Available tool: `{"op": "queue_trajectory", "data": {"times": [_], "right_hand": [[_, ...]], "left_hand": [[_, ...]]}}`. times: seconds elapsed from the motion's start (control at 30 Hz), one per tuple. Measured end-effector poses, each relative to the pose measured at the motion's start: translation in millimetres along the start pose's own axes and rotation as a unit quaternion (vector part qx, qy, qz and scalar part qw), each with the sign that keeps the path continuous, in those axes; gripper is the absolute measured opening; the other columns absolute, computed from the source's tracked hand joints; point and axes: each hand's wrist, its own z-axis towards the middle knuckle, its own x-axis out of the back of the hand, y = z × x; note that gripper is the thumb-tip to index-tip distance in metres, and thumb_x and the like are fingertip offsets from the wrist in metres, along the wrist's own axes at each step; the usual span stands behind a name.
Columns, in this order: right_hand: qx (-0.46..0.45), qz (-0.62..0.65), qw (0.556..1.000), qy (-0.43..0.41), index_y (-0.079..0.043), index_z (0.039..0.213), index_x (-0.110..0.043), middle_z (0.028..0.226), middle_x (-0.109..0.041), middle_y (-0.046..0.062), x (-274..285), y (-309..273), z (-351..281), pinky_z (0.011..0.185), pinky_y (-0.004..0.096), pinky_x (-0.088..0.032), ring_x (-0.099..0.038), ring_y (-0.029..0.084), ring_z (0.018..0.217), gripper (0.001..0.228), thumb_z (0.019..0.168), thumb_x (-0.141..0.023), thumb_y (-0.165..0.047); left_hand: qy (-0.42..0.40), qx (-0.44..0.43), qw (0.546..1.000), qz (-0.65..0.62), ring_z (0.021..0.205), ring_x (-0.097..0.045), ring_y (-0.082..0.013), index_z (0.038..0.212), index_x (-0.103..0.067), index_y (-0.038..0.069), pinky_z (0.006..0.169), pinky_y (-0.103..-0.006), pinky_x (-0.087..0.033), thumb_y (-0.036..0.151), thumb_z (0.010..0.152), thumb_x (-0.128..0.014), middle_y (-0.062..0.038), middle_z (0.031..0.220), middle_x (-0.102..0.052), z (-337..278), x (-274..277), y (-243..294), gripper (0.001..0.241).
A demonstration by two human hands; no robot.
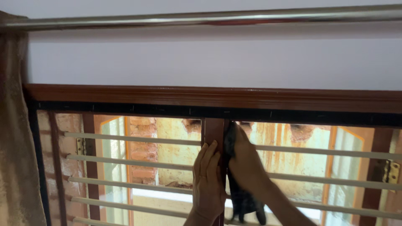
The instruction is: The person wipes the wooden frame and metal bars of a window using a dark cloth. They systematically clean the vertical and horizontal sections of the frame and the horizontal bars, moving from the lower sections upward and then across the top frame.
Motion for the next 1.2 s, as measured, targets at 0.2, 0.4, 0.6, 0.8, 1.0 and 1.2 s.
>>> {"op": "queue_trajectory", "data": {"times": [0.2,0.4,0.6,0.8,1.0,1.2], "right_hand": [[-0.118,0.009,0.992,-0.047,0.011,0.138,-0.05,0.131,-0.063,0.033,12.1,-5.3,17.3,0.092,0.045,-0.059,-0.072,0.043,0.109,0.061,0.077,-0.048,0.009],[0.031,-0.014,0.999,0.029,0.012,0.124,-0.055,0.118,-0.064,0.031,-5.2,15.3,6.1,0.084,0.043,-0.061,-0.07,0.042,0.097,0.057,0.068,-0.05,0.01],[-0.188,0.023,0.98,-0.055,0.009,0.122,-0.061,0.101,-0.073,0.03,17.1,18.6,44.6,0.076,0.048,-0.061,-0.075,0.037,0.085,0.04,0.083,-0.049,0.005],[0.187,0.008,0.981,0.054,0.006,0.157,-0.027,0.154,-0.036,0.035,-2.5,2.6,-47.9,0.11,0.049,-0.042,-0.043,0.046,0.138,0.089,0.073,-0.056,0.009],[0.133,0.009,0.991,0.01,-0.009,0.153,-0.046,0.158,-0.041,0.021,11.7,26.8,-91.0,0.109,0.043,-0.048,-0.043,0.042,0.147,0.086,0.07,-0.051,0.016],[-0.009,-0.015,0.991,0.132,-0.013,0.139,-0.059,0.135,-0.063,0.014,4.2,15.4,-85.8,0.095,0.037,-0.059,-0.073,0.031,0.115,0.067,0.078,-0.057,0.012]], "left_hand": [[0.016,-0.024,0.999,-0.017,0.148,-0.041,-0.0406,0.135,-0.05,-0.005,0.123,-0.0488,-0.038,0.002,0.102,-0.052,-0.02,0.153,-0.049,-2.2,1.0,0.9,0.034],[0.01,-0.013,1.0,0.013,0.146,-0.043,-0.0388,0.129,-0.055,-0.005,0.121,-0.0463,-0.041,0.003,0.1,-0.057,-0.02,0.152,-0.051,-1.2,0.9,1.7,0.03],[0.01,-0.023,1.0,0.002,0.146,-0.043,-0.0393,0.126,-0.058,-0.005,0.121,-0.047,-0.04,0.004,0.099,-0.058,-0.02,0.152,-0.051,-0.9,0.4,-0.1,0.029],[0.016,-0.03,0.999,0.013,0.146,-0.042,-0.0416,0.126,-0.057,-0.007,0.12,-0.0492,-0.038,0.004,0.099,-0.052,-0.023,0.151,-0.051,5.4,3.9,0.9,0.03],[0.002,-0.042,0.998,0.048,0.148,-0.043,-0.0382,0.127,-0.058,-0.006,0.121,-0.0471,-0.04,0.002,0.105,-0.049,-0.021,0.152,-0.051,-1.5,2.9,-1.6,0.025],[0.008,-0.029,0.999,0.042,0.146,-0.046,-0.0361,0.125,-0.06,-0.002,0.12,-0.0475,-0.041,0.003,0.104,-0.052,-0.017,0.151,-0.054,-2.4,-0.2,-2.0,0.023]]}}
